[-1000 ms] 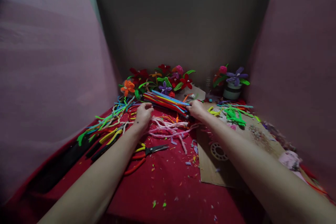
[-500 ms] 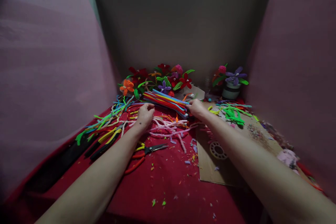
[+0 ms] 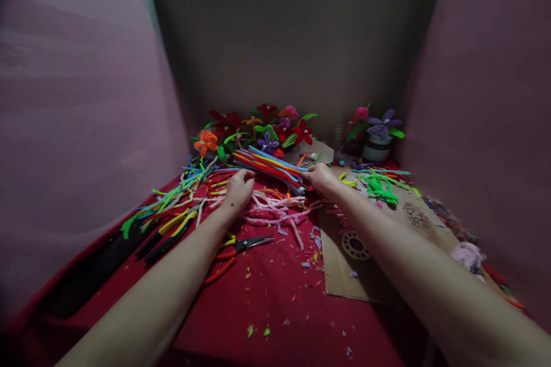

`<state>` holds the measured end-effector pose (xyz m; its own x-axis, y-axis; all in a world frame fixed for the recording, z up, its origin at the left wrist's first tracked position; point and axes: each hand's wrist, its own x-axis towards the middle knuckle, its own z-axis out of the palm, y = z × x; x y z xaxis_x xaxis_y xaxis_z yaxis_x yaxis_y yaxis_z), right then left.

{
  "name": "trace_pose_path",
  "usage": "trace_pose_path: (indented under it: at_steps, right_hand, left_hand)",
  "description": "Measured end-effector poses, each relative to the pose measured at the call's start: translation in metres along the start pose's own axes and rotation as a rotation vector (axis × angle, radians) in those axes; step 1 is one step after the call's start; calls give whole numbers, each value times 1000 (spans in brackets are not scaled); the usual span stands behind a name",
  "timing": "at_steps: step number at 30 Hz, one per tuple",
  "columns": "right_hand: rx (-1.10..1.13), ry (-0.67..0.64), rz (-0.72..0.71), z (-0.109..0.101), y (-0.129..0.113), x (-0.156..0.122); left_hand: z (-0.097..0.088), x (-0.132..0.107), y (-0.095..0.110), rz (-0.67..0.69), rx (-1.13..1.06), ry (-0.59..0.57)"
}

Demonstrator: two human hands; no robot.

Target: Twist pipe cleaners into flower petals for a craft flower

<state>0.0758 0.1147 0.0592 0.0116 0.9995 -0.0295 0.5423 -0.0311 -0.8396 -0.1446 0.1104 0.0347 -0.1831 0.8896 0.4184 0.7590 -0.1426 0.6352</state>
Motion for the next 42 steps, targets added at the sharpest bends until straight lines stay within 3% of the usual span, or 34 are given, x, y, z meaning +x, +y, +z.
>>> trace_pose_path:
  at_steps: [9, 15, 20, 25, 29, 32, 36, 42]
  right_hand:
    - [207, -124, 84, 2, 0, -4]
    - [123, -156, 143, 9, 0, 1]
    - [-127, 14, 117, 11, 0, 10]
    - [-406, 205, -57, 6, -6, 2]
    - [-547, 312, -176, 5, -12, -10]
    - [-600, 401, -343, 4, -13, -16]
    - [-637, 288, -461, 7, -11, -23]
    - [-889, 174, -322, 21, -11, -27]
  left_hand:
    - [0, -2, 0, 41, 1, 8]
    - [1, -1, -1, 54, 5, 17]
    - [1, -1, 0, 78, 28, 6]
    - [1, -2, 1, 103, 47, 0]
    - [1, -3, 2, 116, 66, -2]
    - [1, -4, 3, 125, 79, -8]
    - [2, -5, 3, 136, 93, -11]
    - [4, -6, 4, 168, 116, -16]
